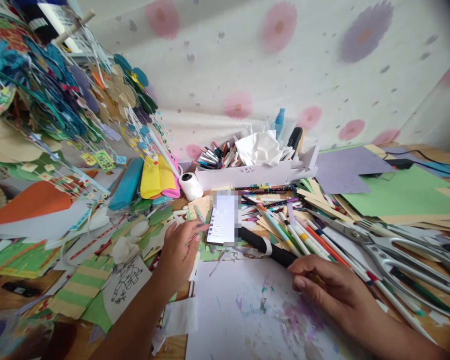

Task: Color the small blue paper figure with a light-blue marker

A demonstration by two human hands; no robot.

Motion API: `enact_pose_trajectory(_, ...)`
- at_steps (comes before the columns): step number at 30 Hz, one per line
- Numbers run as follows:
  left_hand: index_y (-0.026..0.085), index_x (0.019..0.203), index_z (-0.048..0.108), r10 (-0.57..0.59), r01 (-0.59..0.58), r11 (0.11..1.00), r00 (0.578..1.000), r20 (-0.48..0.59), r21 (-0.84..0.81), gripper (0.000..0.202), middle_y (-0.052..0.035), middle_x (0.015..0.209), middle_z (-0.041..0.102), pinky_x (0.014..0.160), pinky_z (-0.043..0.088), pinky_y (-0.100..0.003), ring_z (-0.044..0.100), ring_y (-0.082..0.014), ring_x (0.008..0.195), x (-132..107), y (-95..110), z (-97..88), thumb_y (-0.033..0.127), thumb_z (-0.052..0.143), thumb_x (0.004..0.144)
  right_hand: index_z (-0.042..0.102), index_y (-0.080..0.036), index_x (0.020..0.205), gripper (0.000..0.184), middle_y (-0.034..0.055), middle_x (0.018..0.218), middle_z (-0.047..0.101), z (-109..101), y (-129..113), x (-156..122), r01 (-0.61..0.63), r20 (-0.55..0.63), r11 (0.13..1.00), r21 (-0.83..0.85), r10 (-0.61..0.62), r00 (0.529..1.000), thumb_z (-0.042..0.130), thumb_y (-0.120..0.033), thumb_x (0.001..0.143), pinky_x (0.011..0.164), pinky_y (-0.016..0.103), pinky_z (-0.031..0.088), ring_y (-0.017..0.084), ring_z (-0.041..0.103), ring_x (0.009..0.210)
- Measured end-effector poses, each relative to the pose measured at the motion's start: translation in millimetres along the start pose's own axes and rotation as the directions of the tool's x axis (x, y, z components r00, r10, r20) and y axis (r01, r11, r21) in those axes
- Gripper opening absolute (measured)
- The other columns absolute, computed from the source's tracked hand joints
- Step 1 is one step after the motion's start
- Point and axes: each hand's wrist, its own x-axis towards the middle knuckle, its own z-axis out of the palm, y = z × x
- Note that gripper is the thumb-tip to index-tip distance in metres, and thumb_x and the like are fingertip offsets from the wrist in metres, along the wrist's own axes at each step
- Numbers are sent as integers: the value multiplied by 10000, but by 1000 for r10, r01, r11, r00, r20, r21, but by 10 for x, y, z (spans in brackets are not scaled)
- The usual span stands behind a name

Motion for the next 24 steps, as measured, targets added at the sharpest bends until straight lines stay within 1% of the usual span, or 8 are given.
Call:
enact_pose_trajectory(2, 236, 1143, 467, 48, -53, 997, 996, 78, 58, 252, -66, 1166, 698, 1068, 221, -569, 592, -252, 1130, 5, -17, 28, 256, 350, 921, 613, -209, 842, 139, 3, 719, 640, 0, 0, -3, -11, 4, 1000, 1, 11, 1000, 510, -276, 907, 574, 193, 473, 125, 599, 630)
enact_pose_trajectory(3, 234, 1173, 436, 56, -65, 995, 992, 111, 79, 266, -81, 1201, 678, 1069, 193, -583, 578, -249, 1152, 5, -28, 41, 244, 329, 929, 613, -209, 842, 142, 2, 718, 638, -1, 0, -5, -15, 6, 1000, 1, 15, 1000, 507, -276, 908, 572, 192, 472, 124, 596, 627)
enact_pose_trajectory(5, 227, 1198, 396, 52, -68, 991, 989, 139, 113, 273, -107, 1233, 656, 1061, 180, -594, 569, -246, 1167, 1, -50, 64, 237, 302, 941, 613, -208, 842, 148, 4, 720, 638, -4, 3, -9, -20, 12, 1000, 3, 20, 1000, 502, -278, 911, 576, 193, 473, 125, 596, 631)
enact_pose_trajectory(8, 226, 1202, 392, 36, -53, 991, 990, 140, 127, 272, -124, 1237, 650, 1052, 168, -609, 566, -257, 1169, -8, -72, 89, 247, 304, 945, 612, -205, 838, 155, 7, 719, 635, -8, 8, -15, -26, 18, 1000, 7, 26, 999, 501, -285, 912, 573, 196, 472, 127, 595, 632)
enact_pose_trajectory(11, 230, 1206, 398, 29, -49, 989, 990, 140, 141, 277, -123, 1235, 651, 1056, 148, -616, 560, -264, 1174, -15, -83, 108, 247, 308, 945, 612, -203, 829, 160, 4, 702, 623, -8, 4, -22, -18, 16, 1000, 16, 18, 1000, 504, -290, 910, 559, 196, 466, 126, 588, 617)
enact_pose_trajectory(17, 234, 1188, 400, 36, -62, 986, 987, 158, 157, 261, -130, 1213, 663, 1056, 168, -613, 565, -254, 1165, -19, -85, 119, 224, 304, 945, 617, -203, 829, 172, 10, 708, 630, 8, 1, -19, -20, 12, 1000, 7, 20, 1000, 499, -297, 910, 563, 201, 469, 130, 588, 619)
enact_pose_trajectory(21, 232, 1191, 401, 50, -79, 981, 986, 160, 178, 264, -121, 1215, 662, 1058, 147, -619, 565, -251, 1158, -21, -64, 111, 205, 309, 945, 621, -204, 821, 186, 17, 709, 630, 9, 1, -15, -39, 17, 999, 16, 39, 999, 498, -311, 909, 571, 215, 477, 142, 592, 629)
enact_pose_trajectory(24, 238, 1182, 440, 70, -101, 973, 986, 154, 205, 271, -107, 1204, 668, 1072, 115, -610, 553, -259, 1170, -18, -25, 103, 195, 339, 935, 624, -203, 821, 198, 22, 705, 629, 3, -10, -11, -48, 21, 999, 14, 48, 999, 493, -321, 911, 567, 221, 476, 145, 587, 624)
